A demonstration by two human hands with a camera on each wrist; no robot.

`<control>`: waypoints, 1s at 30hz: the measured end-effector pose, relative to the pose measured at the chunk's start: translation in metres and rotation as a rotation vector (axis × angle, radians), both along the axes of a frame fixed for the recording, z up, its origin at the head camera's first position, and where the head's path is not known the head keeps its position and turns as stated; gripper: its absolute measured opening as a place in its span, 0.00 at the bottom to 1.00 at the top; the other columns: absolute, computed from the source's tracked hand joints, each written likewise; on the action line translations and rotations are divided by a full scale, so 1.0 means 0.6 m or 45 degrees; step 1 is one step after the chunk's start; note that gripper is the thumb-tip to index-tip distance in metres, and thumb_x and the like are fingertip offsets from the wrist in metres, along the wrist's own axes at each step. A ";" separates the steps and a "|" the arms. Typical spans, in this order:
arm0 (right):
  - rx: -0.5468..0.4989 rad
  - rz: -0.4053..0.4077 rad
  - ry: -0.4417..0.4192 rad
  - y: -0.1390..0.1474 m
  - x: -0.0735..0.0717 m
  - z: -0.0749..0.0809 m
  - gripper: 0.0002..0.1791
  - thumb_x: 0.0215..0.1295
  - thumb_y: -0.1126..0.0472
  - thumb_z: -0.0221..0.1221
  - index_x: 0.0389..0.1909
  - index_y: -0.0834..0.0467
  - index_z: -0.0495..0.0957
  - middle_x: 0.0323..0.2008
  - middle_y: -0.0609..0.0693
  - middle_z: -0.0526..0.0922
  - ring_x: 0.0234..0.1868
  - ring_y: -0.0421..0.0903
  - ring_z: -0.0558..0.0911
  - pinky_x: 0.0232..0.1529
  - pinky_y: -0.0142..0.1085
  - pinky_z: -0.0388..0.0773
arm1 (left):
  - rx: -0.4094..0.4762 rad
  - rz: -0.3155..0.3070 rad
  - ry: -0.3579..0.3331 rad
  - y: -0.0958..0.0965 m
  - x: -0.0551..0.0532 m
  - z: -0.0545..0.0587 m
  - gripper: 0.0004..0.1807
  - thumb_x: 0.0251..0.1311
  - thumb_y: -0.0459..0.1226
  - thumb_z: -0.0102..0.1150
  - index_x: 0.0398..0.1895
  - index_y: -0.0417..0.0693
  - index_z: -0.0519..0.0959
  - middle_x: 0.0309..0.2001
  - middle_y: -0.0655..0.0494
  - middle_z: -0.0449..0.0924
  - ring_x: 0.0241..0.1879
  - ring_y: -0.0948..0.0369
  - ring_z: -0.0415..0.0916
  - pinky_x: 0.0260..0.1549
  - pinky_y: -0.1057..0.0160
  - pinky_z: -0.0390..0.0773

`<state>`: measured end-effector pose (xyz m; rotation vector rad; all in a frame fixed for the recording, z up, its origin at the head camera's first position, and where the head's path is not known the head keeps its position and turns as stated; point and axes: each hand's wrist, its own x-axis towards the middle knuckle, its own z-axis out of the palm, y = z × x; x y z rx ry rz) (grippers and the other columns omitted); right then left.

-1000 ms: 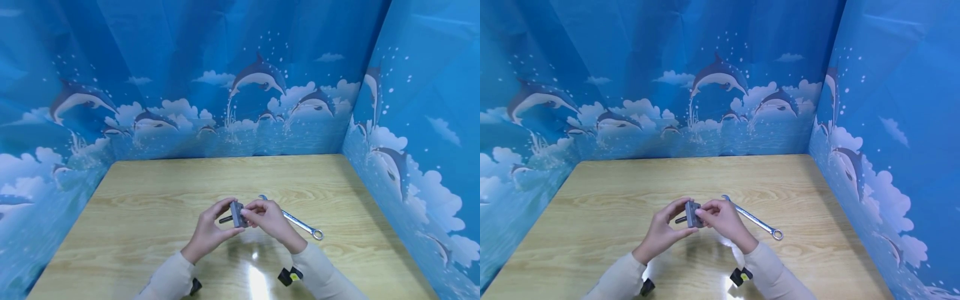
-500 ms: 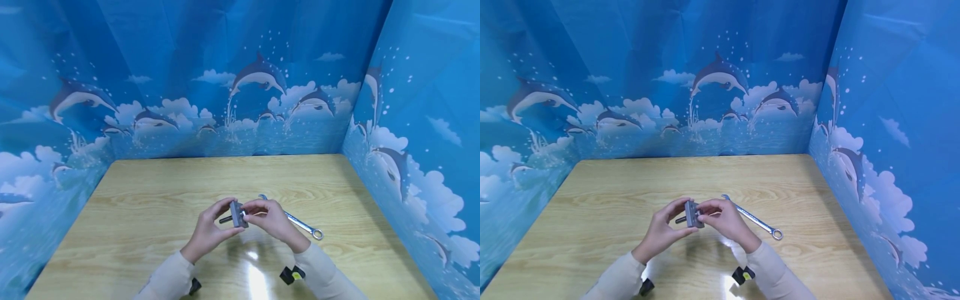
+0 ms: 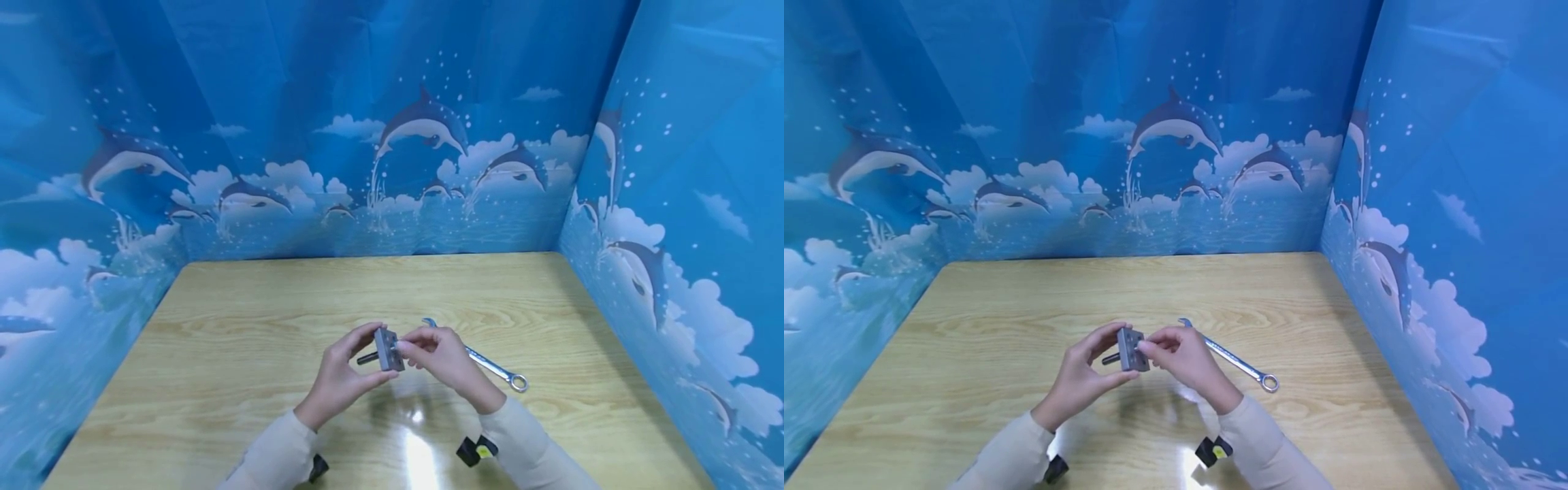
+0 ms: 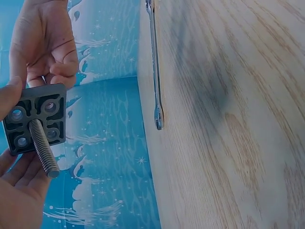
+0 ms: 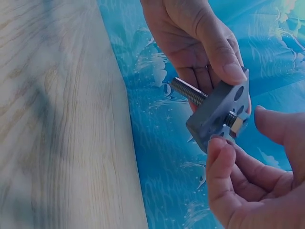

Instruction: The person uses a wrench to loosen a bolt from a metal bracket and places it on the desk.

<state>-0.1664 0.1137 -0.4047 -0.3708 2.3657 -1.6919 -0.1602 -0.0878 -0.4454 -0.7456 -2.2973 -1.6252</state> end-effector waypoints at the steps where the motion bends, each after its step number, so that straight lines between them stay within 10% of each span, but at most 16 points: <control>1: -0.003 -0.005 -0.009 -0.001 0.000 -0.002 0.15 0.64 0.56 0.62 0.43 0.65 0.81 0.33 0.55 0.85 0.31 0.50 0.82 0.33 0.37 0.85 | -0.008 0.000 0.009 0.000 0.000 0.000 0.40 0.40 0.37 0.77 0.62 0.49 0.71 0.59 0.54 0.76 0.58 0.59 0.74 0.61 0.62 0.73; 9: -0.024 -0.026 -0.010 -0.001 -0.010 -0.032 0.17 0.59 0.52 0.65 0.40 0.62 0.82 0.29 0.52 0.84 0.29 0.47 0.82 0.31 0.37 0.85 | -0.067 -0.011 0.102 0.004 0.001 0.000 0.40 0.41 0.38 0.77 0.62 0.47 0.71 0.59 0.50 0.76 0.58 0.54 0.75 0.59 0.60 0.75; 20: -0.020 0.065 0.124 0.005 -0.012 -0.027 0.16 0.57 0.62 0.67 0.46 0.61 0.82 0.37 0.53 0.84 0.36 0.44 0.82 0.39 0.31 0.84 | -0.016 -0.012 0.015 0.001 0.002 0.001 0.41 0.40 0.39 0.77 0.62 0.50 0.71 0.59 0.51 0.76 0.57 0.59 0.75 0.60 0.62 0.74; 30: 0.050 0.181 0.385 0.012 -0.008 -0.031 0.16 0.61 0.64 0.64 0.50 0.58 0.80 0.44 0.51 0.83 0.40 0.45 0.81 0.41 0.32 0.84 | 0.000 -0.011 0.003 0.001 0.004 0.000 0.40 0.40 0.39 0.77 0.62 0.50 0.71 0.58 0.51 0.76 0.57 0.59 0.76 0.59 0.61 0.75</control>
